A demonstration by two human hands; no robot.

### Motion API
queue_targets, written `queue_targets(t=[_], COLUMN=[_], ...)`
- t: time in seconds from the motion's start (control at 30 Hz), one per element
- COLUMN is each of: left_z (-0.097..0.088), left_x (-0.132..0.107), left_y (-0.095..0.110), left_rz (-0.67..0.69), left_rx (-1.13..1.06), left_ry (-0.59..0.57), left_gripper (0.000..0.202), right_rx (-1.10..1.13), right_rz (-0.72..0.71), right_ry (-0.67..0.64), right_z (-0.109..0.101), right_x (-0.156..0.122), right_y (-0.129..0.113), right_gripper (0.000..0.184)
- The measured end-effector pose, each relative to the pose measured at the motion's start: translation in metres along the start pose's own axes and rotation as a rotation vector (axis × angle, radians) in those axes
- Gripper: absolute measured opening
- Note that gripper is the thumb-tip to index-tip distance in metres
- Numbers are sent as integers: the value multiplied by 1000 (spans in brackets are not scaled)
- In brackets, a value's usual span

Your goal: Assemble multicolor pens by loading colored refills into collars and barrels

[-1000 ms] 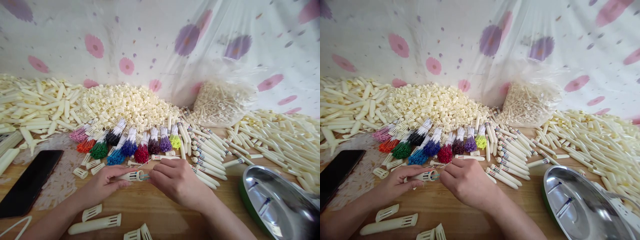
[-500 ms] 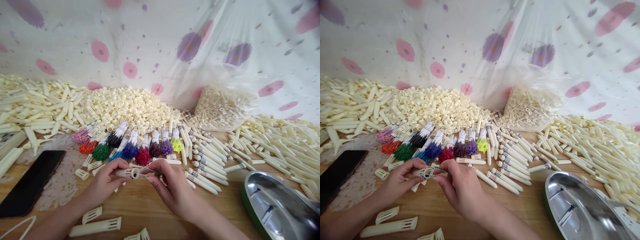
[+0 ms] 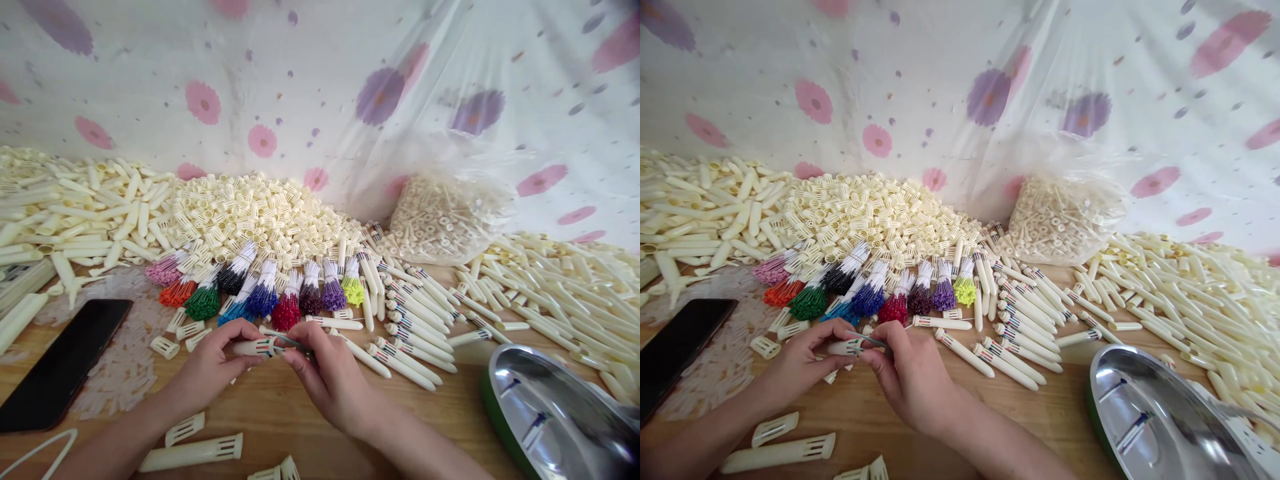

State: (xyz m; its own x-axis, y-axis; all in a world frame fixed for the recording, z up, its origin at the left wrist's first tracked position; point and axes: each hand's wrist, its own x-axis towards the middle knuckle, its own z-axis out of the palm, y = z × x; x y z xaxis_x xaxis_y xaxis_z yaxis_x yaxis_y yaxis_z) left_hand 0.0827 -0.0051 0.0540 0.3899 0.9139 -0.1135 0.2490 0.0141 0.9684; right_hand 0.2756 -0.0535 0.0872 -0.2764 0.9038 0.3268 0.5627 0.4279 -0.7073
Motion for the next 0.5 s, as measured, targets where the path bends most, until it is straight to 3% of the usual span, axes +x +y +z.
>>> queue_targets(t=[0.17,0.3,0.5], left_z=[0,-2,-3], left_x=[2,5,3], left_y=[-2,-6,0], left_rz=[-81,-142,-350], left_rx=[-57,-93,-271], left_ry=[-53,-104,-176], left_gripper=[12,15,24], right_rx=[143,192,239], right_rz=[113,161,178], right_ry=[-20,-123,-156], right_z=[1,2,1], right_x=[2,7,12], right_y=[7,12,18], right_gripper=[12,12,13])
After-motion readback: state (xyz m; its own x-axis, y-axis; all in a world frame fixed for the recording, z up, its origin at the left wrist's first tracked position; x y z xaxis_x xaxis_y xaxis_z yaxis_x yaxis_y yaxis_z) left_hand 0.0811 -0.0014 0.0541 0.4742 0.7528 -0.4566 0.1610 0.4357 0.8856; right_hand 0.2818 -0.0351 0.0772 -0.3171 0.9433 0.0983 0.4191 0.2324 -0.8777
